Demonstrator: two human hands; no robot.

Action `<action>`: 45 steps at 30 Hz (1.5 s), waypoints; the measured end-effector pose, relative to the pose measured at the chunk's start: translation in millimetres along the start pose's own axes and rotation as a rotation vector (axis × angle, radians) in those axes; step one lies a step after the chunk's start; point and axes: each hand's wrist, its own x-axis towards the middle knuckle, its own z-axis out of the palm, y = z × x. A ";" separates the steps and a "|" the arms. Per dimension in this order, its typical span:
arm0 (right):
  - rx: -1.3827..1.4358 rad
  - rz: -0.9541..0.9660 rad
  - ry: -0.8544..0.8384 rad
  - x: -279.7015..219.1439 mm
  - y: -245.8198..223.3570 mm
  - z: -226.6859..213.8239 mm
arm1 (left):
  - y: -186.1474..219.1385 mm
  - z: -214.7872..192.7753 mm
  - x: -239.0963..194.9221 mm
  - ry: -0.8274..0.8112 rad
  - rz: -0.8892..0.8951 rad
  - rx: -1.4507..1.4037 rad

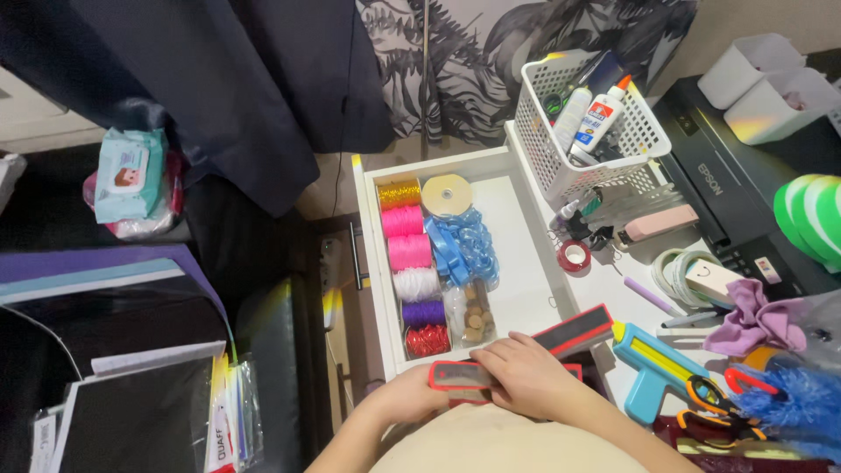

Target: The person cuts a piece of blue ribbon using scissors, handles various rolls of tape and containers of wet wipes, and places a small basket containing decorative items onto the desk surface.

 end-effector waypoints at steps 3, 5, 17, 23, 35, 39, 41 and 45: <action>0.094 0.132 -0.205 7.1 -8.4 -9.7 | -5.4 -13.5 -1.9 -0.065 0.022 -0.040; 0.208 0.130 -0.225 9.1 -11.4 -7.8 | -9.0 -20.3 -4.7 -0.096 -0.058 -0.086; 1.120 0.704 0.385 48.9 -11.7 -31.8 | -43.1 -25.3 85.7 0.133 0.450 -0.902; 1.539 0.910 0.698 93.3 -71.8 -61.1 | -3.9 -23.8 55.1 0.225 0.278 -1.101; 1.831 0.978 1.155 101.8 -64.9 -29.5 | -48.1 -58.7 56.0 0.278 0.181 -1.111; 1.755 1.041 1.022 141.0 -96.1 -34.2 | -56.3 -50.7 51.9 0.318 0.205 -1.058; 1.628 1.062 0.936 151.5 -103.7 -41.2 | -63.2 -57.4 44.1 0.304 0.168 -1.096; 1.688 1.042 0.921 152.1 -78.4 7.0 | -72.9 -53.1 49.3 0.266 0.165 -1.062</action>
